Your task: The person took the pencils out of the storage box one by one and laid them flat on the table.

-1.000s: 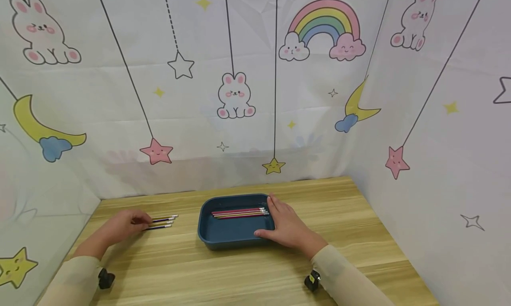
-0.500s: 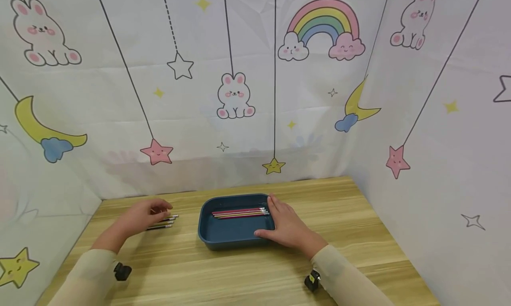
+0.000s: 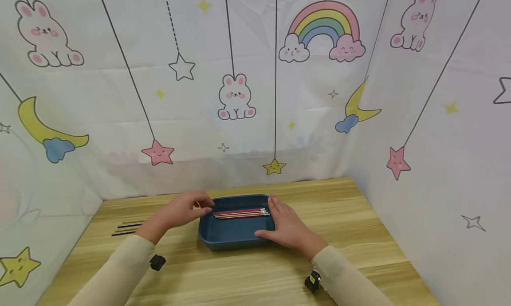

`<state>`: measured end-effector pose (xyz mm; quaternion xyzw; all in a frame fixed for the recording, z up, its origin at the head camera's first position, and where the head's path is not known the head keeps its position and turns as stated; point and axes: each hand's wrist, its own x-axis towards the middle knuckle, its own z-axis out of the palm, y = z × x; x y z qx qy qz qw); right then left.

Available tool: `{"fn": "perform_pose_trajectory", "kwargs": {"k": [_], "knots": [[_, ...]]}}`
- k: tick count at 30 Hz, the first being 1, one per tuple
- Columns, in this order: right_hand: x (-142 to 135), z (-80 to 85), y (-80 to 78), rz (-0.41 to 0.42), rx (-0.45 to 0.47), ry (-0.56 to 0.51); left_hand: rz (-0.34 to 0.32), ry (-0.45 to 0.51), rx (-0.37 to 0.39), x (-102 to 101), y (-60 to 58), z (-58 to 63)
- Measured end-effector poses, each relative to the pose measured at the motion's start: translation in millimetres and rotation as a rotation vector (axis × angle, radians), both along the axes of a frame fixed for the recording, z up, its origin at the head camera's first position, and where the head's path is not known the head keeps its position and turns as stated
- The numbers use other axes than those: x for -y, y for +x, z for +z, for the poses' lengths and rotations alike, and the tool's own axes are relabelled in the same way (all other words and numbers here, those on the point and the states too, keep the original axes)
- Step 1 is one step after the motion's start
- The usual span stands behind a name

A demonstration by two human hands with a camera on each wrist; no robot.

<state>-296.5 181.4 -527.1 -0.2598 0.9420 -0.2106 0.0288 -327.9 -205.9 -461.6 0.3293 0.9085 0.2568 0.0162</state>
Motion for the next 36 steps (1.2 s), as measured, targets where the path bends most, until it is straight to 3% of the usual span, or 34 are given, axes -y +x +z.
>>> {"fn": "perform_pose_trajectory", "kwargs": {"k": [11,20,30,36], "knots": [[0,-0.6,-0.9,-0.023,0.010,0.010,-0.082,-0.104,0.071,-64,-23.2,8.6],[0,-1.5,-1.6,-0.008,-0.001,0.003,-0.159,-0.034,0.230,-97,-41.0,-10.1],[-1,-1.8,-1.2,-0.006,-0.002,-0.009,-0.189,0.024,0.274,-122,-45.5,-29.4],[-1,-0.9,-1.2,0.002,-0.003,-0.014,-0.205,0.003,0.268,-128,-48.1,-38.8]]}}
